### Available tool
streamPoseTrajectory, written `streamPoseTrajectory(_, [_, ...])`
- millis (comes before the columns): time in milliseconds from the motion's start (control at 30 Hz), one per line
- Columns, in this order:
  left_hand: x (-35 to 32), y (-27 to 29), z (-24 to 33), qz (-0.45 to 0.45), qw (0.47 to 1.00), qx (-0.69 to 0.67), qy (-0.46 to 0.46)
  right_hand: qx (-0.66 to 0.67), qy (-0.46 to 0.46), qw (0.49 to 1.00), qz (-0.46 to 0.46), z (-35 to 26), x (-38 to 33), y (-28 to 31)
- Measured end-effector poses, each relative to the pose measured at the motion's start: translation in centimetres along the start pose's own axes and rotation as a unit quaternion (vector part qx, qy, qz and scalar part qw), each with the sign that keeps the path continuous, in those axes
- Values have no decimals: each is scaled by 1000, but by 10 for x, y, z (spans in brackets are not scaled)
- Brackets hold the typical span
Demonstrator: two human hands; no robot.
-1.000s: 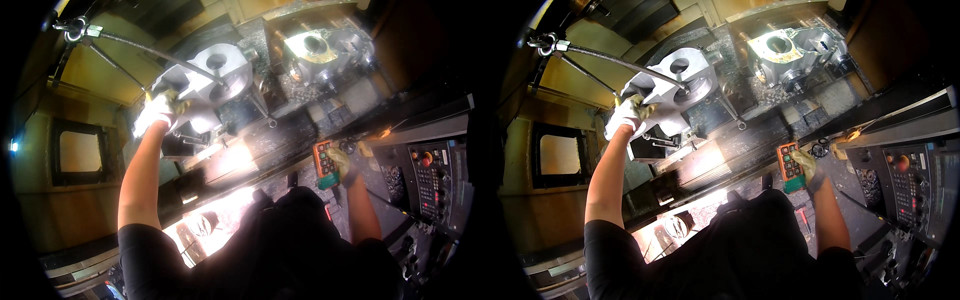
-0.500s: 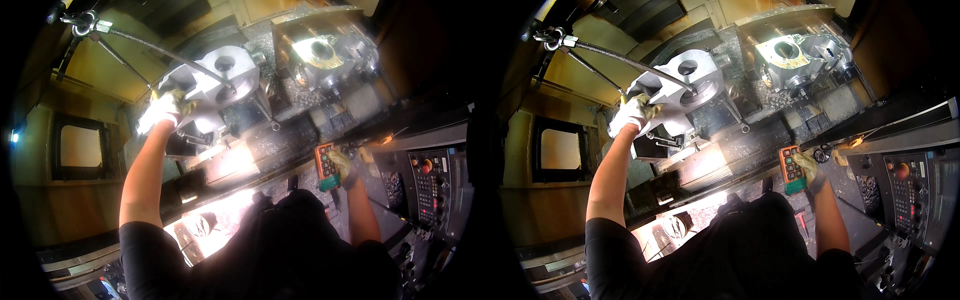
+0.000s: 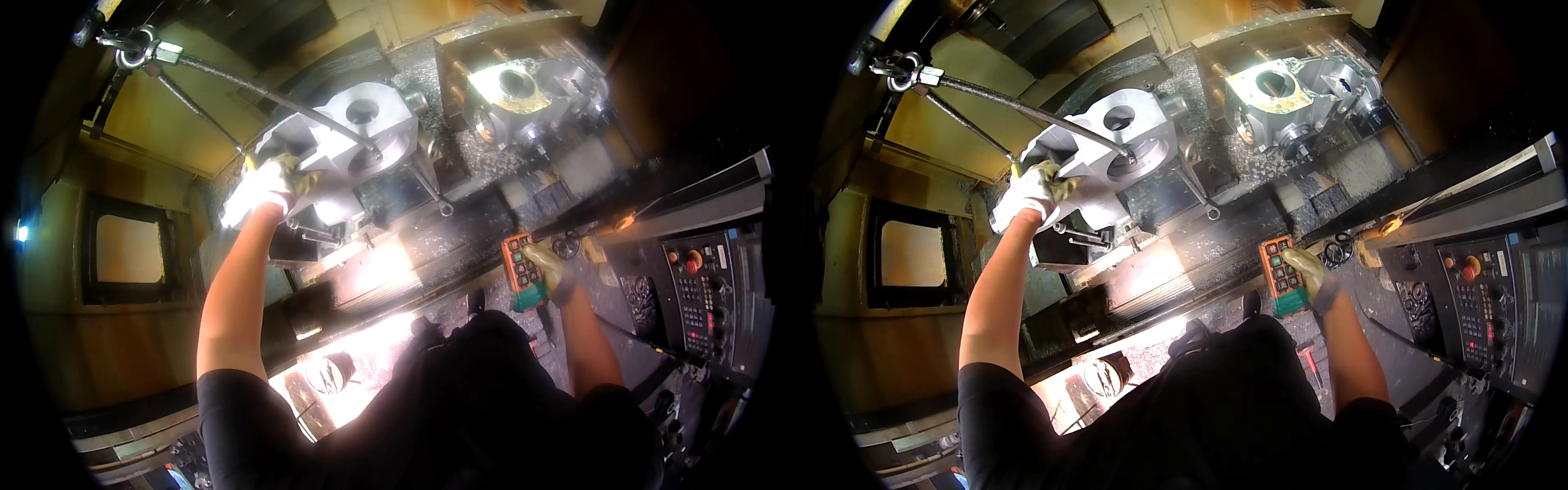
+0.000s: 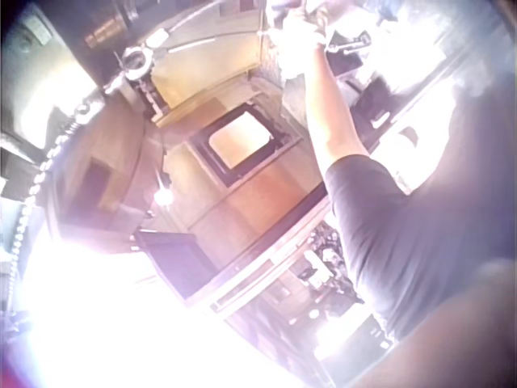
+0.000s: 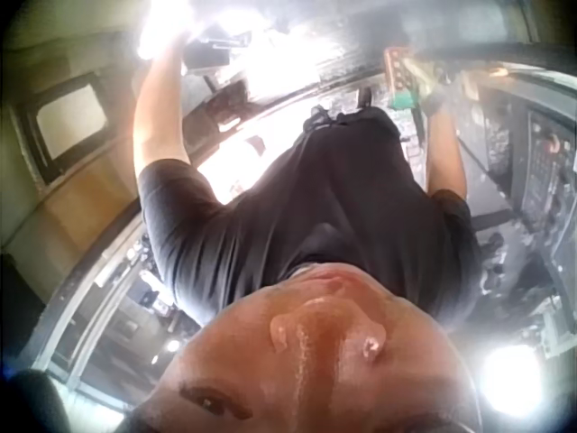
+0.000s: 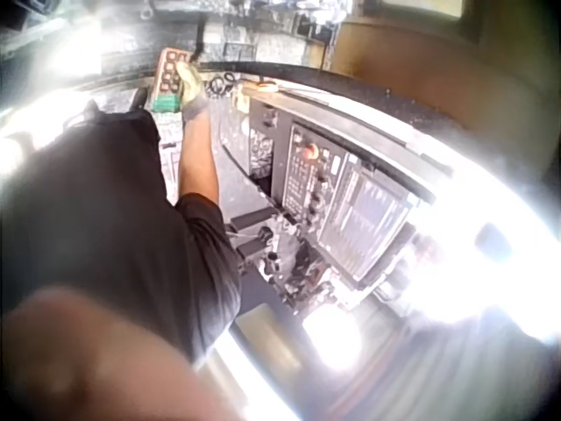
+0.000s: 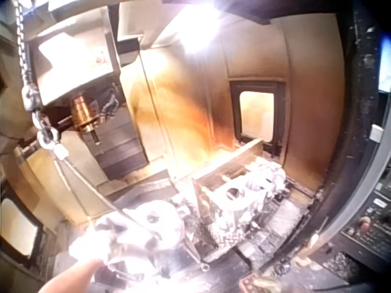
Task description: The person uses a remote control to operate an overhead hoist, lifting a metal engine component and placing it onto the bed of a CNC machine.
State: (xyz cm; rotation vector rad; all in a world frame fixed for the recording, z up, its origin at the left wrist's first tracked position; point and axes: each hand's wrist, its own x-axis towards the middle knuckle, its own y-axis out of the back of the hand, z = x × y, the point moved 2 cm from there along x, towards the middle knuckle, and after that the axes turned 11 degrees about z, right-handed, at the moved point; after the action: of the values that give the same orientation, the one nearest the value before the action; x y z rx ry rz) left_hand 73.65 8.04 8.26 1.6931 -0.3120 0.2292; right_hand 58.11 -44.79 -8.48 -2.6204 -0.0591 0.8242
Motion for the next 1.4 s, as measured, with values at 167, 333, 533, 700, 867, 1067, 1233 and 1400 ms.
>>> streamPoseTrajectory(167, [-5,-1,7,90,994,12,-60,5,-3,1000,-7,-3,-3,-3])
streamPoseTrajectory(333, [-6,-12,-8,65,997,-8,-37,7,-20,999,-28,-3,-7,-5])
streamPoseTrajectory(533, [-1,-1,4,55,998,-29,-28,73,-74,994,11,14,1,2])
streamPoseTrajectory(700, [2,9,7,46,997,-44,-42,78,-77,994,11,18,14,1])
streamPoseTrajectory(867, [7,18,10,-113,993,6,36,59,-77,994,-52,4,3,-15])
streamPoseTrajectory(1067, [5,1,-6,-103,994,-24,23,30,-49,997,-50,3,3,-22])
streamPoseTrajectory(1233, [11,-7,0,-96,995,-17,26,16,-47,998,-35,2,6,-21])
streamPoseTrajectory(1400, [23,-29,-29,-120,989,-76,50,-18,-35,996,-74,-10,-3,-27])
